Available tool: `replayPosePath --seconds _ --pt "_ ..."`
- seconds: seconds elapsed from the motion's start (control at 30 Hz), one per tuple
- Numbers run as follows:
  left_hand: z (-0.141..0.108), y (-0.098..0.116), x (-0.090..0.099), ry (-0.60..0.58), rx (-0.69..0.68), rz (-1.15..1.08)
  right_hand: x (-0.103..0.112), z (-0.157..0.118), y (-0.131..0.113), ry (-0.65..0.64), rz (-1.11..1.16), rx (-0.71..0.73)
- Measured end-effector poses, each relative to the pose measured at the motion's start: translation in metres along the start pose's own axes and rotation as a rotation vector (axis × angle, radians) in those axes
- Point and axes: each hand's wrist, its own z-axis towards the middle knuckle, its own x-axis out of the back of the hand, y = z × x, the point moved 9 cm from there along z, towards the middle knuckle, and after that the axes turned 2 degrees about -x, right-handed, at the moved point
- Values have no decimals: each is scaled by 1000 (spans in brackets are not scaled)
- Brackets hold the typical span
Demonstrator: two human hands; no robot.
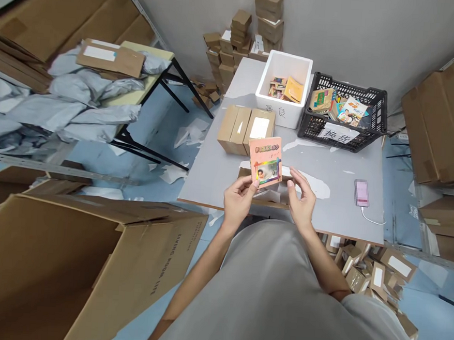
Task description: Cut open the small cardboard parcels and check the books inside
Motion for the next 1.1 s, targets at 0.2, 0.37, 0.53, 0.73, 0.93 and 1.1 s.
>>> replayPosePath --seconds 0.2,0.37,0.53,0.73,0.93,1.1 --pt "-26 38 -19 -42 -403 355 -37 -18 3 -182 29 -35" --pt "-50 58 -40 -129 -666 509 -36 -14 13 -100 83 -37" --pt "-26 45 -2 53 -379 390 -26 -1 11 -156 158 -57" --pt "-6 -9 4 -103 197 -135 -34 1 18 -250 210 -103" --pt "-8 -8 10 27 134 -158 -39 8 35 -291 179 -114" --pt "-9 17 23 186 -140 36 -20 3 11 -114 25 28"
